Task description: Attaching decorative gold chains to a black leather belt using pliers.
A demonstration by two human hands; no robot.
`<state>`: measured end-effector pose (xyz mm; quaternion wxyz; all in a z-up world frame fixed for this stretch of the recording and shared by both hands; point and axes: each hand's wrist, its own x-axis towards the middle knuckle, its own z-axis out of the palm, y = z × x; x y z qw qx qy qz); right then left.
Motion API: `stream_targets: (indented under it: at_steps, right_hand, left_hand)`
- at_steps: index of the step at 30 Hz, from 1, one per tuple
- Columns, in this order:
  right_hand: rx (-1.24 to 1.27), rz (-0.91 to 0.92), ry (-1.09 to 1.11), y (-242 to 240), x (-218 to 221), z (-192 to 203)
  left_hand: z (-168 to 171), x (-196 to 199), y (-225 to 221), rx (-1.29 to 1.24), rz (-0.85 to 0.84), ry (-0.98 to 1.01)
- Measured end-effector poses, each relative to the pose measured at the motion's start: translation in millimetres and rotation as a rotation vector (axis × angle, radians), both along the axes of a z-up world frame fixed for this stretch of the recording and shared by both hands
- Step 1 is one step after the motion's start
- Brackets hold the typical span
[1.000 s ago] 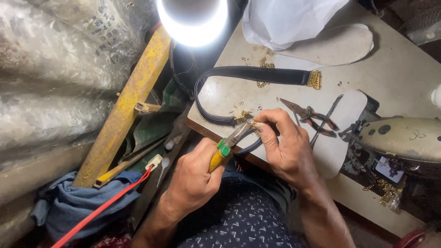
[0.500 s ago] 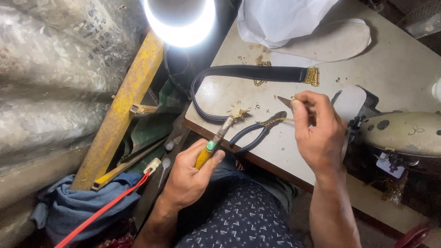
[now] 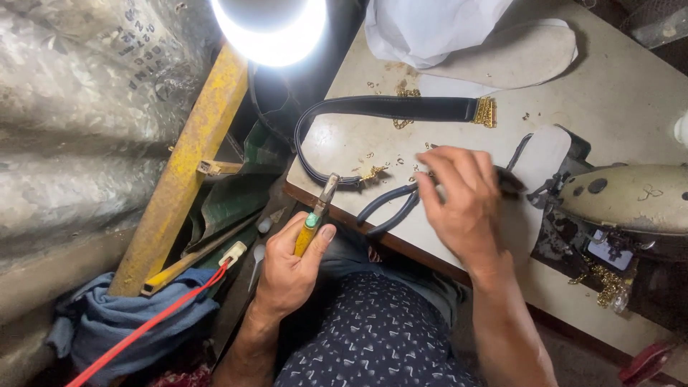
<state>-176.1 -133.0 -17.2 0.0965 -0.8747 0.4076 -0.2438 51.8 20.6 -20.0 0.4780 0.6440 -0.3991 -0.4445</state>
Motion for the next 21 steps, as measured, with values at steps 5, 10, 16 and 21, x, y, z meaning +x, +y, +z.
stream_targets:
  at_steps: [5, 10, 16, 21]
  right_hand:
    - [0.122, 0.146, -0.07, 0, 27, -6]
    - [0.38, 0.176, -0.198, 0, 31, 15]
    - [0.974, 0.127, -0.735, 5, 38, 73]
    - [1.182, -0.075, -0.927, 5, 46, 115]
  left_hand:
    - [2, -2, -4, -0.065, 0.009, -0.025]
    - [9, -2, -8, -0.139, 0.019, -0.03]
    - [39, -6, -18, -0.239, -0.022, 0.027]
    - [82, -3, -22, -0.327, -0.169, 0.032]
